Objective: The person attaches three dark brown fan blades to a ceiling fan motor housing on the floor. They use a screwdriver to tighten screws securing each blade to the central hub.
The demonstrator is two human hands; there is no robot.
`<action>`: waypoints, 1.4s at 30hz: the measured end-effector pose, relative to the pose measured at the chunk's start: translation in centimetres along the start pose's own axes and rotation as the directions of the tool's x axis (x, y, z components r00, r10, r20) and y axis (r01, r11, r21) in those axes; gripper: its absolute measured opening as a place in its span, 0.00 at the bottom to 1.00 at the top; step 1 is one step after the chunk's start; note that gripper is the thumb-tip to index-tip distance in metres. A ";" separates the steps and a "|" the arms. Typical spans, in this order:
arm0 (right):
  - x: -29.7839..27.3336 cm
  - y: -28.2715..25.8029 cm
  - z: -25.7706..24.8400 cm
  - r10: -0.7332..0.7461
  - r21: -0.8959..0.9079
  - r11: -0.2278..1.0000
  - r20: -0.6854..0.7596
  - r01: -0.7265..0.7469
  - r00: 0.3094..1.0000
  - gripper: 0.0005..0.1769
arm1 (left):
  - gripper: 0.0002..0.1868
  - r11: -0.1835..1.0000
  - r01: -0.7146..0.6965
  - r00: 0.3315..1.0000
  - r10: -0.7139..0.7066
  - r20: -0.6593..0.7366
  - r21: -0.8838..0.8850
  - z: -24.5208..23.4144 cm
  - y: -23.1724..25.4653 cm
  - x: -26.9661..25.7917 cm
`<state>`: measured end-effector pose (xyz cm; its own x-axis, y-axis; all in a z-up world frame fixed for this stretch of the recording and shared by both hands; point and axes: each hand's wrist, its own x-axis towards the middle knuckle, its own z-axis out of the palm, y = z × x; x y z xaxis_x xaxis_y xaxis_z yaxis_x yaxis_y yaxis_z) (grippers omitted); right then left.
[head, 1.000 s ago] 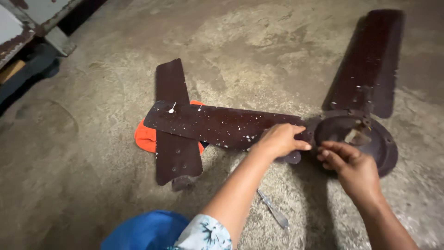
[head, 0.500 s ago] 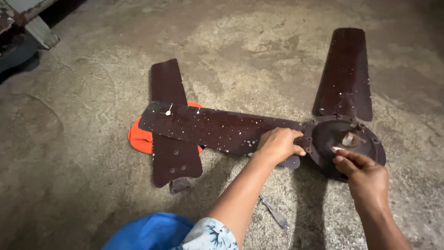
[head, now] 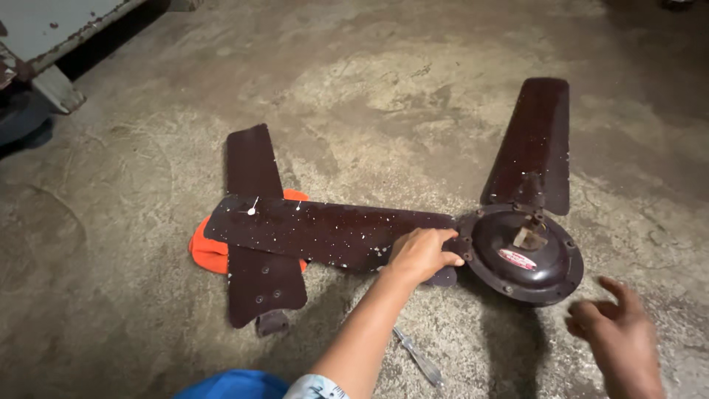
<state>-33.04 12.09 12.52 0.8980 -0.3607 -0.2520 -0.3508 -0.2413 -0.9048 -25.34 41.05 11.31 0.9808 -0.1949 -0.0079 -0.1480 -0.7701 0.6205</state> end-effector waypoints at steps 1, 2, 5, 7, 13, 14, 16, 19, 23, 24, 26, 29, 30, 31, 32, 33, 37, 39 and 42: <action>0.1 0.4 -0.3 -0.009 0.041 0.999 -0.055 0.011 0.998 0.45 | 0.33 1.000 0.006 1.000 -0.006 0.008 -0.008 -0.1 0.0 0.1; 0.3 0.9 -0.3 0.031 -0.049 0.998 0.004 -0.031 0.999 0.48 | 0.33 1.000 0.012 1.000 -0.011 0.018 -0.016 -0.1 0.1 0.0; 0.9 2.3 0.6 0.089 -0.319 0.947 0.120 -0.046 0.989 0.57 | 0.33 1.000 -0.016 1.000 0.016 -0.008 -0.004 -0.4 0.5 0.0; 1.1 3.3 2.2 0.021 -0.483 0.874 0.158 0.059 0.987 0.57 | 0.33 1.000 0.023 1.000 -0.023 0.009 -0.012 -0.6 0.8 0.1; 1.4 5.1 2.9 -0.050 -0.754 0.636 0.169 0.161 0.984 0.62 | 0.33 0.999 0.028 0.999 -0.027 0.023 -0.019 -0.8 0.6 0.2; 1.3 5.2 2.9 -0.038 -0.756 0.636 0.169 0.154 0.985 0.62 | 0.33 1.000 0.019 0.999 -0.018 0.031 -0.022 -0.8 0.7 0.5; 1.2 5.2 2.7 -0.013 -0.760 0.635 0.168 0.137 0.986 0.62 | 0.34 1.000 0.010 0.999 -0.009 0.054 -0.008 -0.9 0.8 0.9; 1.2 4.9 2.7 -0.079 -0.823 0.537 0.172 0.187 0.982 0.63 | 0.33 1.000 -0.003 0.998 0.004 0.066 -0.026 -1.1 0.8 0.9; 1.4 4.3 2.8 -0.031 -0.811 0.561 0.177 0.163 0.984 0.65 | 0.31 0.995 0.031 1.000 -0.031 0.001 -0.090 -0.9 0.9 0.1; 1.4 4.2 2.9 -0.034 -0.803 0.576 0.165 0.154 0.986 0.64 | 0.30 0.993 0.078 0.997 -0.077 0.009 -0.093 -0.8 1.1 0.0; 1.6 3.9 2.9 -0.032 -0.796 0.587 0.161 0.148 0.986 0.63 | 0.30 0.981 0.167 0.986 -0.165 0.025 -0.097 -0.6 1.7 0.1; 1.4 4.0 3.2 -0.018 -0.795 0.586 0.184 0.159 0.983 0.64 | 0.26 0.975 0.212 0.975 -0.207 0.078 -0.072 -0.2 1.9 -0.1; 1.4 4.0 3.4 -0.020 -0.789 0.591 0.195 0.169 0.981 0.65 | 0.27 0.976 0.207 0.978 -0.205 0.044 -0.069 -0.2 1.9 -0.2; 1.5 4.0 3.5 -0.022 -0.783 0.595 0.207 0.179 0.978 0.66 | 0.29 0.977 0.202 0.979 -0.202 0.010 -0.065 0.0 1.8 -0.3; 1.5 4.0 3.6 -0.018 -0.790 0.586 0.207 0.178 0.978 0.66 | 0.30 0.978 0.199 0.979 -0.201 -0.021 -0.062 0.2 1.6 -0.5; 1.6 4.1 3.7 -0.014 -0.798 0.577 0.206 0.177 0.978 0.66 | 0.30 0.980 0.187 0.981 -0.190 -0.035 -0.070 0.4 1.4 -0.5; 1.5 4.3 3.8 0.016 -0.769 0.617 0.223 0.166 0.975 0.66 | 0.31 0.986 0.150 0.985 -0.156 -0.068 -0.075 1.1 0.9 -0.6; 1.2 4.4 3.8 0.012 -0.795 0.580 0.222 0.174 0.975 0.66 | 0.32 0.989 0.133 0.989 -0.136 -0.052 -0.065 1.1 0.7 -0.8; 0.8 4.3 3.8 0.021 -0.822 0.540 0.229 0.182 0.973 0.67 | 0.33 0.992 0.114 0.994 -0.114 0.003 -0.059 0.8 0.2 -0.6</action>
<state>-32.77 14.20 7.10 0.9275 -0.1501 -0.3423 -0.2448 -0.9360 -0.2528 -26.04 40.51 10.77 0.9908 -0.1082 -0.0811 -0.0278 -0.7501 0.6608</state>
